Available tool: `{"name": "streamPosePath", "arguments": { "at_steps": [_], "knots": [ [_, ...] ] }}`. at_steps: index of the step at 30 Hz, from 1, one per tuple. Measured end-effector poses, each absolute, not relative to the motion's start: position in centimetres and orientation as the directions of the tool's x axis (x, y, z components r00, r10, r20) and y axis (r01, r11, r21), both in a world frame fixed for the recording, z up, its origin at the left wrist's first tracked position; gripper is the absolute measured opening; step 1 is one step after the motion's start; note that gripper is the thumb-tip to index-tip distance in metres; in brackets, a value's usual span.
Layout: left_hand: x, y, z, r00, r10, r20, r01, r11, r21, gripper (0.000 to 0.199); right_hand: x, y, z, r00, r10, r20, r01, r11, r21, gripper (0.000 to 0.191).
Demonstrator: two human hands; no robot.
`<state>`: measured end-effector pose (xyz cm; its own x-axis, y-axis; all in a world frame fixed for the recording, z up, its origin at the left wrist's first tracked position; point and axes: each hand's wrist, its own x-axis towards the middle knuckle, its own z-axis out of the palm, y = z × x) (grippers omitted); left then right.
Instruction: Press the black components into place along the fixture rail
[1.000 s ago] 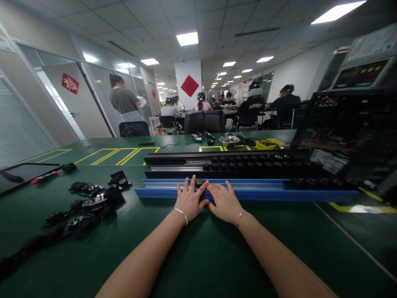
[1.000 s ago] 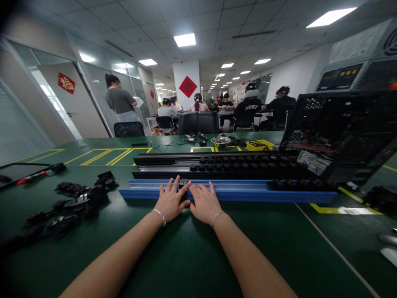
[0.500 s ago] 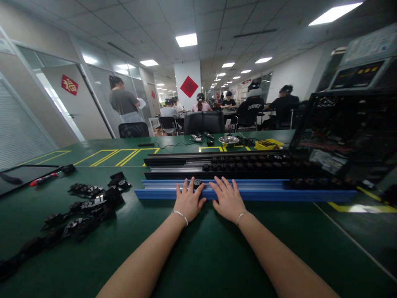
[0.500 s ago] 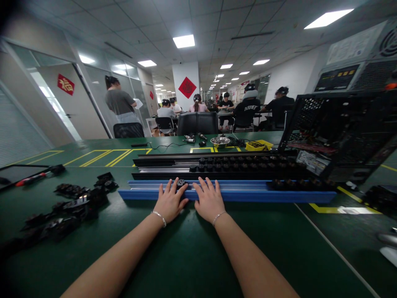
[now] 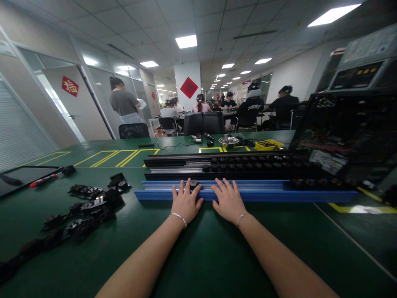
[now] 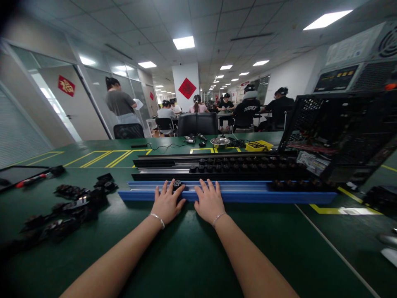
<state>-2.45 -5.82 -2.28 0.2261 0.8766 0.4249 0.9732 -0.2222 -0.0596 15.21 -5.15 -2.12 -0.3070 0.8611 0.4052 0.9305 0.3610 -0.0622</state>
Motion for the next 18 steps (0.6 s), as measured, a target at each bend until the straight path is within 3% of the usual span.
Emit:
{"name": "streamPosePath", "arguments": {
  "at_steps": [18],
  "knots": [
    [-2.96, -6.12, -1.6, 0.12, 0.889, 0.441, 0.993, -0.11, -0.049, 0.046, 15.24, -5.13, -2.08, -0.308, 0.863, 0.4, 0.93, 0.362, -0.064, 0.045]
  ]
}}
